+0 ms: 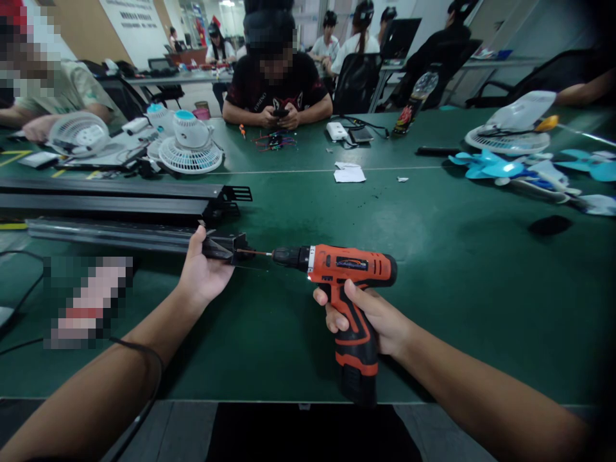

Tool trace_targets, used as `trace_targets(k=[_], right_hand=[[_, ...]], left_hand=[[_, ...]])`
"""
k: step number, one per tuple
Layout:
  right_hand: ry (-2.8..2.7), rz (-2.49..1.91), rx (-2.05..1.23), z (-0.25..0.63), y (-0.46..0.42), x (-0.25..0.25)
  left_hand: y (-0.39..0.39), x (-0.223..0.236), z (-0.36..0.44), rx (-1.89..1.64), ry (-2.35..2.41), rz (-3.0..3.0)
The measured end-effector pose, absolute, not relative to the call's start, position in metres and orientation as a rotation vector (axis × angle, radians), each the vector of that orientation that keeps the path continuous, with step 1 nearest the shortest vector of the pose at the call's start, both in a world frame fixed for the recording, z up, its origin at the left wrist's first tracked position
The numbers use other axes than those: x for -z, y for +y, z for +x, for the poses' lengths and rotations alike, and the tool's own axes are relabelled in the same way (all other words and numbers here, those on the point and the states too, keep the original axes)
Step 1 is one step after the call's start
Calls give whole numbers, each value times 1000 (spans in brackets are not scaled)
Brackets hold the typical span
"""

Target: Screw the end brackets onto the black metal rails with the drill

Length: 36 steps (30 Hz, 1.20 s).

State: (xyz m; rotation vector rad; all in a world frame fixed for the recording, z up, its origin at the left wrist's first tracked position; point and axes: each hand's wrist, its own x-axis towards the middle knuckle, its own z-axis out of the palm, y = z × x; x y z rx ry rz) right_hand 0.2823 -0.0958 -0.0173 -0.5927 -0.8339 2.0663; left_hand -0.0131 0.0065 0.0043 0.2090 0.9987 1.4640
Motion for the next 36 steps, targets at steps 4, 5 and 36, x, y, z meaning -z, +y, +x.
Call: trace_targets(k=[4, 5, 36], right_hand=[[-834, -621, -2085, 283, -97, 20], [-835, -629, -2085, 284, -97, 21], [-785, -662, -2107, 284, -97, 23]], left_hand=[[6, -4, -15, -1457, 992, 219], [6, -3, -15, -1459, 990, 221], [4, -8, -11, -1454, 1026, 223]])
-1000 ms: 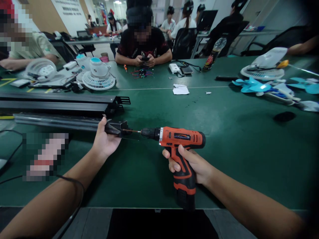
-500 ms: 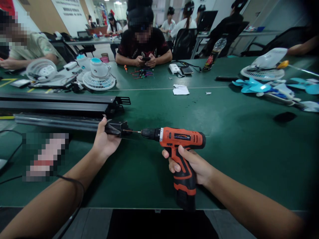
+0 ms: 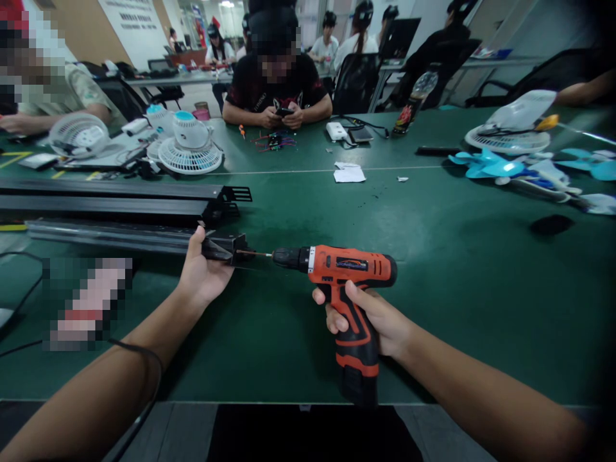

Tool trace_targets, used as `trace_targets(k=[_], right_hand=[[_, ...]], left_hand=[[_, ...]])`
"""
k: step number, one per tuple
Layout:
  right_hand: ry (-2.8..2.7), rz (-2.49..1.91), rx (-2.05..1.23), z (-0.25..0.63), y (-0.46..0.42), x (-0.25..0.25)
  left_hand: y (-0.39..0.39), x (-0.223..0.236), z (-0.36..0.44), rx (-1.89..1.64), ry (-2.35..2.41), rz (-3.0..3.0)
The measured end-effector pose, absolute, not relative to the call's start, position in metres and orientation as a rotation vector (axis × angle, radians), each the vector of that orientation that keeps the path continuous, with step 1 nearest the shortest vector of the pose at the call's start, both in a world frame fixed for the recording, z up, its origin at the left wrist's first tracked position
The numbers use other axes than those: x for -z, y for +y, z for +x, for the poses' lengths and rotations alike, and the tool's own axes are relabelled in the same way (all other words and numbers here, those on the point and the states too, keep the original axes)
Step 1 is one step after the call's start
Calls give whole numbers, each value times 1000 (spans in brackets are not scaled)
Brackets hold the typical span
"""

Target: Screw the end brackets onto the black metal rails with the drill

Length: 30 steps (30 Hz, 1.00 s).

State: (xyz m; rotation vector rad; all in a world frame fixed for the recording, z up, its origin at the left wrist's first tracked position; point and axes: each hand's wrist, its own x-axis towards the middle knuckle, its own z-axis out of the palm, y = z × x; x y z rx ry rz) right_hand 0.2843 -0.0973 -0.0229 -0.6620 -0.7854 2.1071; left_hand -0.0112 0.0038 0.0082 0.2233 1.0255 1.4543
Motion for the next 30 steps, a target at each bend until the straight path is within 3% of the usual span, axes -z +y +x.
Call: trace_targets(k=[30], right_hand=[[-817, -687, -2072, 284, -98, 18]], left_hand=[[5, -10, -8, -1466, 1028, 186]])
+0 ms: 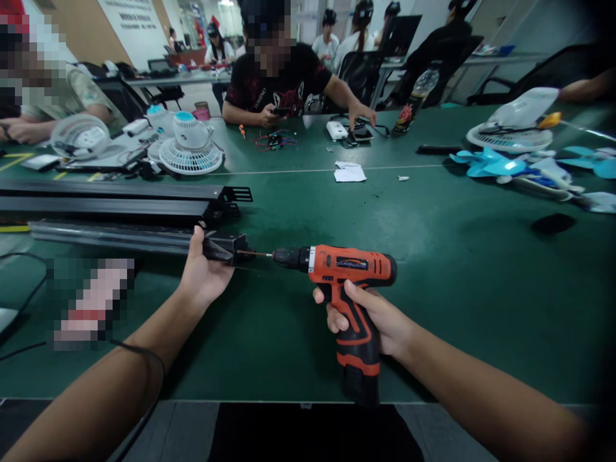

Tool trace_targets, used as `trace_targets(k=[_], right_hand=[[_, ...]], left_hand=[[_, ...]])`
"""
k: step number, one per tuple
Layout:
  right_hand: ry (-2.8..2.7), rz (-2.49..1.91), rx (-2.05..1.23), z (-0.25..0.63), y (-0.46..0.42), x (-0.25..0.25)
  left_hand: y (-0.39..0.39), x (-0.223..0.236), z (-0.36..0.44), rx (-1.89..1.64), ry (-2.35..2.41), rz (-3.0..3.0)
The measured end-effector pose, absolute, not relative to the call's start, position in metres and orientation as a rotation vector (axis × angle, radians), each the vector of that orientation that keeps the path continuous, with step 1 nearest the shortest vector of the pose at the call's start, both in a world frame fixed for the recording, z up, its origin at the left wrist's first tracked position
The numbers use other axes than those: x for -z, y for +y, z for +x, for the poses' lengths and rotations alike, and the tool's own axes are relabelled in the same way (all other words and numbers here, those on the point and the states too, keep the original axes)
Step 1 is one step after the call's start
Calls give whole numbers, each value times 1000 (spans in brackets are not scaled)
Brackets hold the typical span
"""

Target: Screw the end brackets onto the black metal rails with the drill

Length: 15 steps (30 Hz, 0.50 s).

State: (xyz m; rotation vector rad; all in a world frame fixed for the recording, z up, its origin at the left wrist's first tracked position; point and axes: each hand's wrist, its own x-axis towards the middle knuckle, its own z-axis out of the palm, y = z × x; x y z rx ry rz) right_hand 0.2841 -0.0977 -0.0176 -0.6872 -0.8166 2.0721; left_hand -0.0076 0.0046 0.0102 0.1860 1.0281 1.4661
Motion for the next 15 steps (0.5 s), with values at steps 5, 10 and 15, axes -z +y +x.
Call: trace_targets(k=[5, 10, 15], right_hand=[[-807, -685, -2106, 285, -98, 18], [-785, -680, -2123, 285, -98, 20], [-777, -661, -2129, 284, -97, 18]], left_hand=[[1, -18, -4, -1462, 1045, 168], [-4, -26, -2, -1451, 1066, 195], [-5, -26, -2, -1455, 1047, 207]])
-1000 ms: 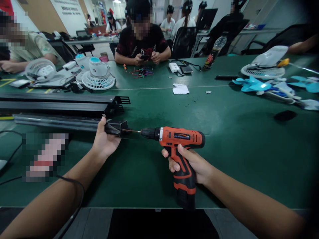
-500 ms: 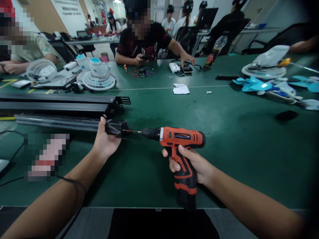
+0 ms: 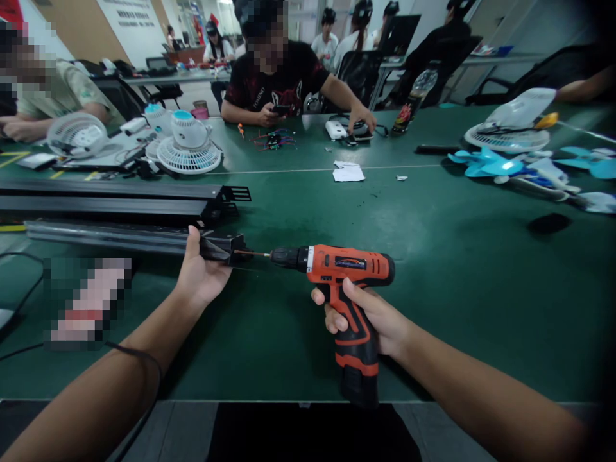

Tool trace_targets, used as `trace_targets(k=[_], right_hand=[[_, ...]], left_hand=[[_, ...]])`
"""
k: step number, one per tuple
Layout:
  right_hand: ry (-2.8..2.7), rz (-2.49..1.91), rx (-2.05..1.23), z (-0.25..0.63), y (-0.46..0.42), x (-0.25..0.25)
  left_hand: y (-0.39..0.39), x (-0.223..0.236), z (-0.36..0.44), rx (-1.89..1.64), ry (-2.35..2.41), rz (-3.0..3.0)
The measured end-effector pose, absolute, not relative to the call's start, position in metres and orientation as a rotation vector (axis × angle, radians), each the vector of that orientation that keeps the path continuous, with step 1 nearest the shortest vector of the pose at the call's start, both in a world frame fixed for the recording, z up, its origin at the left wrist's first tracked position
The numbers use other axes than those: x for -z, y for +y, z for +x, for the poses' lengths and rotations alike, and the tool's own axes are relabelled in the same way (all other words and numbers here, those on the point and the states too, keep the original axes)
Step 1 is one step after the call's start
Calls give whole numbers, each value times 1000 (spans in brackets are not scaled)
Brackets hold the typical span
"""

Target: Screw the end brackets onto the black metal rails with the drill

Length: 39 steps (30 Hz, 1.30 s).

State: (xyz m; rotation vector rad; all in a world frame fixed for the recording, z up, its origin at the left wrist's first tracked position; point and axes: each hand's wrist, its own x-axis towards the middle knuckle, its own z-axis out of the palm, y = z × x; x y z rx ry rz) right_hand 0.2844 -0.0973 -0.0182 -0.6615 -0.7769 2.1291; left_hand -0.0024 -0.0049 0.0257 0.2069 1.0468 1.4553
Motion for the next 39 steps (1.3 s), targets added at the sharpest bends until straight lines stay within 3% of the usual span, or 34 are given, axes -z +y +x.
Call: trace_targets(k=[26, 39], right_hand=[[-764, -635, -2122, 284, -97, 16], [-740, -592, -2105, 282, -99, 15]], left_hand=[[-11, -27, -8, -1478, 1040, 206], [-10, -22, -1, -1489, 1265, 261]])
